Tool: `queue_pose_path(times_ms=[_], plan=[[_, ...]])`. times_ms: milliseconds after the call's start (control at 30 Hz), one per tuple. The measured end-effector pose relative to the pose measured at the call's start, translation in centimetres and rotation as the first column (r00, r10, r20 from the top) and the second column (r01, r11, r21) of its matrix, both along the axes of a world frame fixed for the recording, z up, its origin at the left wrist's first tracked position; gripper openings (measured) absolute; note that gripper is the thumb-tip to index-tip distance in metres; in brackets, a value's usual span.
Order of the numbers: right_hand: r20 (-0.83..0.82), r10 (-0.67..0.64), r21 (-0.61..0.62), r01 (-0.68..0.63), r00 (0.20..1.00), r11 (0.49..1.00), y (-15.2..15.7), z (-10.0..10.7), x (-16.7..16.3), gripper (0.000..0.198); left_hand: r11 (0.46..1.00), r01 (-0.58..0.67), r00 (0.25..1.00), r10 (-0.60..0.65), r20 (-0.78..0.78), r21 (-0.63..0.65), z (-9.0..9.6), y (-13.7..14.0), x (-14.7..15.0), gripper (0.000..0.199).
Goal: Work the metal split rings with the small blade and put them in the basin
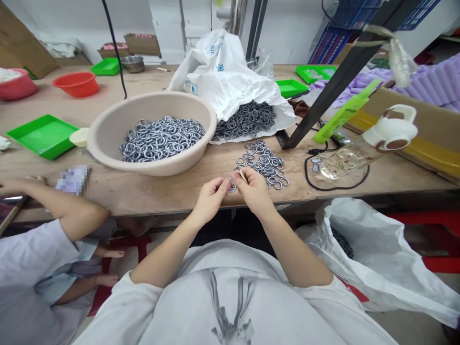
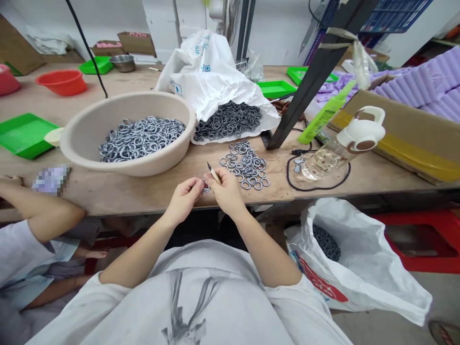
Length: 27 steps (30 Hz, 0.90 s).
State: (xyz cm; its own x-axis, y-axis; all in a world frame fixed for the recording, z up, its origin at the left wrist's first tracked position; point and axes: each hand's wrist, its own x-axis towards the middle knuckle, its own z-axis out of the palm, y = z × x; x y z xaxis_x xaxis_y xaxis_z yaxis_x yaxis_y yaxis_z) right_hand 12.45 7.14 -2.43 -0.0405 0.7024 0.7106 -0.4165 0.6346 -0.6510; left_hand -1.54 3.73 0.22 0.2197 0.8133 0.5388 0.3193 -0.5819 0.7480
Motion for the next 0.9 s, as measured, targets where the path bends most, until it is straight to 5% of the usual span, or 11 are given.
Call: queue_pose_path(times_ms=[133, 300, 400, 567, 667, 767, 900], plan=[[-0.041, 0.078, -0.018, -0.079, 0.996, 0.997, -0.5, -0.3, -0.1, 0.056, 0.997, -0.017, 0.99, 0.027, -0.138, 0.077, 0.2, -0.8, 0.1, 0.04], [-0.046, 0.111, 0.046, -0.109, 0.993, 0.993, -1.8, -1.0, -0.5, 0.055, 0.981, 0.128, 0.972, -0.094, 0.213, -0.148, 0.1, -1.5, 0.7, 0.049], [-0.07, 0.104, 0.081, -0.098, 0.992, 0.992, -2.1, -0.9, -0.8, 0.054, 0.966, 0.194, 0.948, -0.139, 0.285, -0.172, 0.2, -2.0, 1.1, 0.048], [-0.008, 0.12, 0.017, -0.12, 0.993, 0.993, -1.2, 0.0, -0.6, 0.066, 0.961, 0.16, 0.911, -0.056, 0.408, -0.227, 0.5, -2.3, 1.3, 0.045], [0.037, -0.035, 0.076, 0.032, 0.999, 0.997, -1.0, -0.1, 0.1, 0.065, 0.95, 0.175, 0.887, -0.039, 0.46, -0.258, 0.8, -2.4, 1.3, 0.043], [0.123, -0.292, 0.271, 0.251, 0.949, 0.929, -1.9, -0.7, 0.9, 0.057, 0.941, 0.202, 0.876, -0.05, 0.48, -0.27, 1.0, -2.6, 1.2, 0.046], [0.126, -0.459, 0.534, 0.33, 0.88, 0.778, -3.3, -1.2, 1.2, 0.05, 0.935, 0.227, 0.863, -0.065, 0.5, -0.271, 0.7, -2.7, 1.2, 0.045]])
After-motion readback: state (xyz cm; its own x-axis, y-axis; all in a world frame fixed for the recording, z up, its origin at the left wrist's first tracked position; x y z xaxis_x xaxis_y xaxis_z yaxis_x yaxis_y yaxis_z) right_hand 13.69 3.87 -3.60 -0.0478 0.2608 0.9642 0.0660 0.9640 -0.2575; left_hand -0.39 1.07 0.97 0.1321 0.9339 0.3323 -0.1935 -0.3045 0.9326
